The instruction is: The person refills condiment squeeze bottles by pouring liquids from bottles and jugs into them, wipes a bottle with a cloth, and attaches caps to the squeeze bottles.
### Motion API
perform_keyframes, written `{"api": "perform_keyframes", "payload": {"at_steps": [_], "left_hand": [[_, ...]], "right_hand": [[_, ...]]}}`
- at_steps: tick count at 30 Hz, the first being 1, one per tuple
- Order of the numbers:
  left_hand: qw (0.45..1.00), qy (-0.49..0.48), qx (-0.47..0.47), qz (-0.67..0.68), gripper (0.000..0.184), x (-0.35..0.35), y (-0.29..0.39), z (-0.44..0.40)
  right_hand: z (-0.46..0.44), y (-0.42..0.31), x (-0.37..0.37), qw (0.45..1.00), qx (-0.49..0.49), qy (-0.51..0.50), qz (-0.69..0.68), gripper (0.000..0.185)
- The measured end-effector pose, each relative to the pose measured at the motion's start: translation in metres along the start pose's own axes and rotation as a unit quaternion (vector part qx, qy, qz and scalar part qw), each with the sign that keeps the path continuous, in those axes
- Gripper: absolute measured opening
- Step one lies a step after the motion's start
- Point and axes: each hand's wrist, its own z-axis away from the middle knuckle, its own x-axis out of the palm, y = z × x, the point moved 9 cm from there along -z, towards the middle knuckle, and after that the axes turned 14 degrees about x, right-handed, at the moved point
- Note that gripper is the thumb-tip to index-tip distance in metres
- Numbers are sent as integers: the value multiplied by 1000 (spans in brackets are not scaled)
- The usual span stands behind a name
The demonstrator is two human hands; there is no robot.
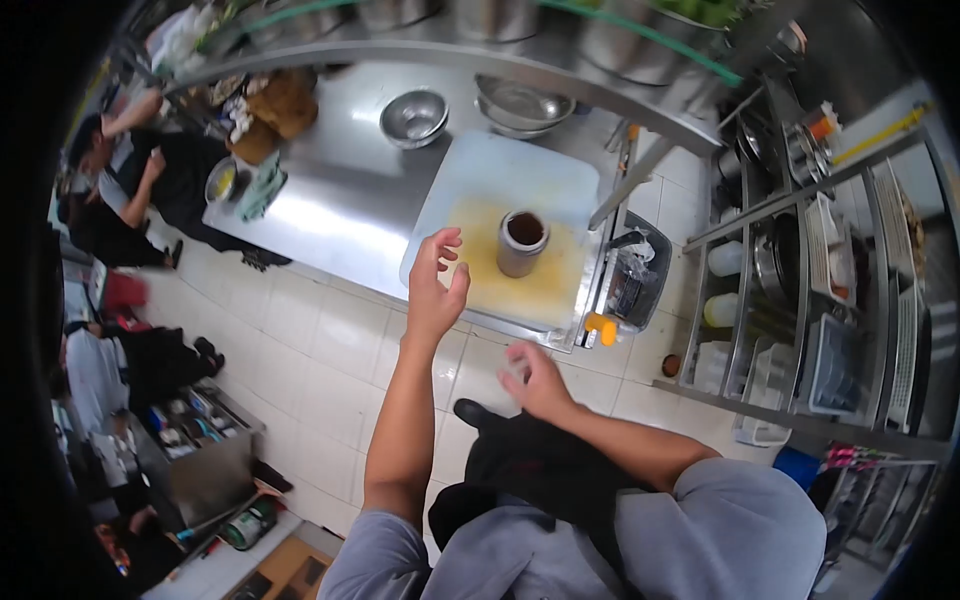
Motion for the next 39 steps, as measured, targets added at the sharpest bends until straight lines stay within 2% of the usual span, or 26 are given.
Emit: {"api": "perform_keyframes", "payload": {"at_steps": [3, 4, 5, 6, 7, 9, 10, 12, 14, 15, 16, 18, 20, 22, 25, 30, 33, 36, 37, 39], "left_hand": [[1000, -25, -3, -15, 47, 21, 16, -20], [999, -1, -46, -5, 44, 19, 13, -17], [996, 23, -89, 4, 41, 18, 10, -11], [997, 11, -78, -5, 41, 21, 18, -7], [994, 23, -106, -8, 38, 19, 19, 4], [989, 22, -144, -14, 34, 17, 20, 29], [987, 11, -158, -14, 32, 18, 19, 44], [986, -3, -167, -15, 29, 15, 24, 74], [976, -26, -215, -21, 27, 5, 22, 103], [977, -34, -207, -22, 27, -1, 19, 116], [975, -23, -221, -3, 28, -7, 7, 133], [972, -19, -231, 25, 29, -12, -12, 157], [958, 5, -283, 43, 30, -16, -30, 176], [956, 5, -289, 45, 32, -13, -37, 174], [954, 16, -291, 65, 31, 8, 2, 136], [962, -19, -245, 118, 28, 86, 68, 68], [969, -26, -180, 169, 23, 154, 105, 30], [967, -26, -182, 174, 22, 231, 126, 5], [967, -32, -177, 181, 22, 259, 135, -4], [963, -69, -188, 182, 22, 315, 144, -16]], "right_hand": [[-21, -73, -66, 978, -94, 184, -29, 71], [-35, -80, -80, 967, -109, 226, -38, 84], [-50, -92, -88, 967, -113, 228, -32, 92], [-63, -98, -95, 965, -115, 232, -38, 96], [-75, -103, -101, 964, -117, 235, -45, 100], [-99, -113, -99, 968, -143, 206, 14, 107], [-105, -116, -107, 967, -143, 212, -1, 107], [-121, -117, -97, 988, -126, 92, -18, 99], [-123, -120, -103, 986, -136, 99, -12, 95], [-125, -123, -103, 985, -142, 101, 7, 91], [-129, -122, -102, 984, -142, 110, 2, 91], [-134, -117, -100, 983, -156, 89, -19, 79], [-122, -118, -108, 982, -143, 125, -6, 74], [-113, -120, -112, 979, -179, 96, -11, 74], [-76, -136, -139, 980, -185, 60, -34, 75], [0, -147, -232, 977, -193, 45, -76, 75], [24, -123, -305, 979, -184, 65, -63, 76], [45, -98, -386, 982, -167, 81, -43, 77], [49, -87, -414, 979, -167, 115, -13, 78], [55, -70, -465, 978, -167, 128, -11, 78]]}}
